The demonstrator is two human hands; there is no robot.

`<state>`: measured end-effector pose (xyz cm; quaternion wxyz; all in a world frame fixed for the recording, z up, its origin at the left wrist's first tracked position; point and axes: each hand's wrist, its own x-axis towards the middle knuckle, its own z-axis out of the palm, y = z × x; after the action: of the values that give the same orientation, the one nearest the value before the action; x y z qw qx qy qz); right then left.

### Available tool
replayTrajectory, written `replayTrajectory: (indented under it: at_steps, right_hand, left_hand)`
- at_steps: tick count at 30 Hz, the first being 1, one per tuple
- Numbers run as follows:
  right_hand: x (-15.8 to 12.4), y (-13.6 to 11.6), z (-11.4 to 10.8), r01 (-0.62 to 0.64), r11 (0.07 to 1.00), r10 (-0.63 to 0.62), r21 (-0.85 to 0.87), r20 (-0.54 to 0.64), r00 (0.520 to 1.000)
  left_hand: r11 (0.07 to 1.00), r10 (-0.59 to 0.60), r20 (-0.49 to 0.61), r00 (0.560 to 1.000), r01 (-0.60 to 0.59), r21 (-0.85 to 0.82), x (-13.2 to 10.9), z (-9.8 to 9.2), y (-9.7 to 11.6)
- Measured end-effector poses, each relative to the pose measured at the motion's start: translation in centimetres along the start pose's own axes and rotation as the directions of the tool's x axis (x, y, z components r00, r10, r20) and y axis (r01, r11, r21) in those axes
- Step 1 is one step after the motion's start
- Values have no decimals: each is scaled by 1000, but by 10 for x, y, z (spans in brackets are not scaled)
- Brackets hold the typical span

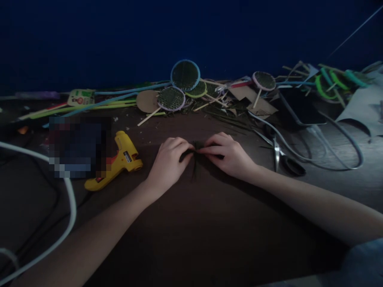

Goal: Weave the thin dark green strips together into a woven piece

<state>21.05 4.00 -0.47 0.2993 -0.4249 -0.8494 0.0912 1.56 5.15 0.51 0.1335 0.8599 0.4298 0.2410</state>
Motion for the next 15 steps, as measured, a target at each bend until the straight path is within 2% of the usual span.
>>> replayTrajectory:
  at_steps: [7, 10, 13, 15]
  right_hand:
    - [0, -1, -1, -27, 999, 26, 30, 44, 999]
    - [2, -1, -3, -43, 998, 40, 34, 71, 997]
    - [3, -1, -5, -55, 998, 52, 23, 100, 994]
    - [4, -1, -7, -59, 998, 57, 11, 114, 992]
  left_hand:
    - [1000, 0, 1, 1000, 0, 9, 0, -1, 0]
    - [999, 29, -40, 999, -28, 28, -2, -2, 0]
    - [989, 112, -110, 988, -100, 109, -6, -2, 2]
    - [964, 224, -128, 966, -201, 174, -9, -2, 5]
